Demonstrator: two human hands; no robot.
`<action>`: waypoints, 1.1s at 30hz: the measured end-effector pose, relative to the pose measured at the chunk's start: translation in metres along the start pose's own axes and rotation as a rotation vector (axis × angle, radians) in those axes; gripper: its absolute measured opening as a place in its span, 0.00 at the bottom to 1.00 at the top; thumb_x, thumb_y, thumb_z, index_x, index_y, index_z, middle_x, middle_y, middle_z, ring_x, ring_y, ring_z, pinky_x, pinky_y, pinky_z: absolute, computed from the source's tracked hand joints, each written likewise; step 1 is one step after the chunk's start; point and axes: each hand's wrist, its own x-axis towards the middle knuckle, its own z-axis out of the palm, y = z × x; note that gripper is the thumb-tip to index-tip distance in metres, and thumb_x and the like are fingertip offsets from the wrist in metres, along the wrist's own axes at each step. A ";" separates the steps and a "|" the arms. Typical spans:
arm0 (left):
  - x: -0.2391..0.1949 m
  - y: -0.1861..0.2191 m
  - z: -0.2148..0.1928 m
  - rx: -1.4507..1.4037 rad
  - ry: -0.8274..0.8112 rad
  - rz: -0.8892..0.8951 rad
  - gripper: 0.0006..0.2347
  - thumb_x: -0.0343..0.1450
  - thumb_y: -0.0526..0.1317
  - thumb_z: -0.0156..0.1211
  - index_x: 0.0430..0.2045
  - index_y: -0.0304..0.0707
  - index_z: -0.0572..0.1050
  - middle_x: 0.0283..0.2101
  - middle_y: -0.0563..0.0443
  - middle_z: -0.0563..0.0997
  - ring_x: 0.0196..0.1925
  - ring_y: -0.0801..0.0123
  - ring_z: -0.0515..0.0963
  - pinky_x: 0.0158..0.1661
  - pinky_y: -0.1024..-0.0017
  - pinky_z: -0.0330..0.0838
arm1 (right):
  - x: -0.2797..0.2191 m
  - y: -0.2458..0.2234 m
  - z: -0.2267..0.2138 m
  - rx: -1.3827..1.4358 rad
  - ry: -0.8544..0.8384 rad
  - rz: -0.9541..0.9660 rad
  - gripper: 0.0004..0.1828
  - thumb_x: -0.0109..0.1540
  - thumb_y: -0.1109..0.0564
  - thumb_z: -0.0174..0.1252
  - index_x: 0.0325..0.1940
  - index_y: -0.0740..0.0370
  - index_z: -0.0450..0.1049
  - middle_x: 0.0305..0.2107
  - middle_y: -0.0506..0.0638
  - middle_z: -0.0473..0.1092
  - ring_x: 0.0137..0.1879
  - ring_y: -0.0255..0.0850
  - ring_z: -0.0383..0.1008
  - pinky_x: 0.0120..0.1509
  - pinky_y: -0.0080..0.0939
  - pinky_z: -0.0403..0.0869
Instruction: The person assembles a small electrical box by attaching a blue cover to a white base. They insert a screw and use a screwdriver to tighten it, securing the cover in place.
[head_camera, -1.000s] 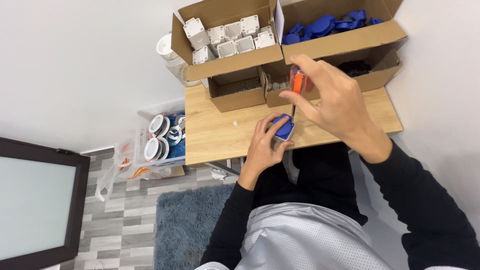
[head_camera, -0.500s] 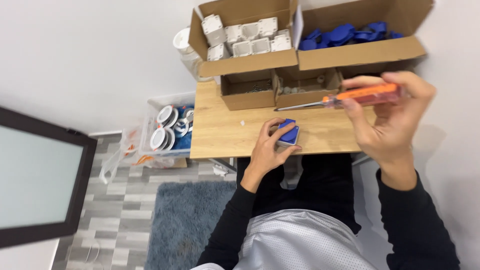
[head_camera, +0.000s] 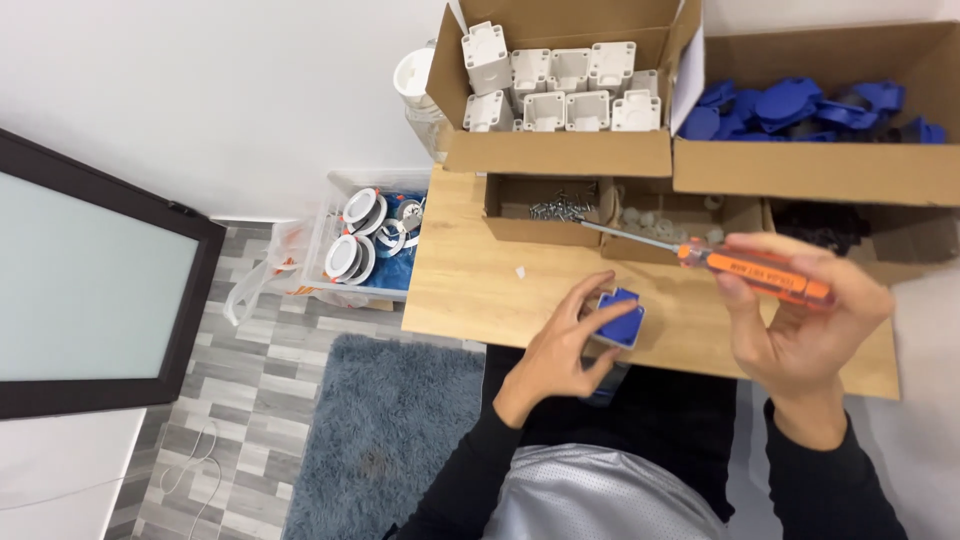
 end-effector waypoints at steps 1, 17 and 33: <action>0.000 -0.003 0.000 -0.015 -0.018 0.015 0.28 0.72 0.32 0.60 0.72 0.44 0.66 0.77 0.26 0.61 0.78 0.31 0.69 0.77 0.42 0.69 | -0.002 0.008 0.004 0.028 -0.010 0.001 0.27 0.71 0.74 0.60 0.65 0.64 0.51 0.48 0.82 0.68 0.54 0.71 0.82 0.57 0.66 0.86; 0.002 -0.026 0.004 0.078 -0.093 -0.010 0.19 0.85 0.39 0.51 0.74 0.50 0.63 0.72 0.30 0.69 0.71 0.37 0.73 0.72 0.41 0.71 | 0.007 0.073 0.050 -0.095 -0.252 0.069 0.27 0.70 0.76 0.64 0.67 0.68 0.58 0.53 0.89 0.73 0.54 0.71 0.84 0.56 0.58 0.87; 0.006 -0.019 0.007 0.124 -0.016 -0.043 0.26 0.81 0.54 0.64 0.74 0.56 0.64 0.68 0.35 0.72 0.67 0.48 0.75 0.60 0.53 0.74 | 0.012 0.055 0.043 -0.137 -0.200 0.120 0.22 0.67 0.76 0.67 0.52 0.74 0.58 0.51 0.91 0.73 0.50 0.73 0.84 0.52 0.58 0.84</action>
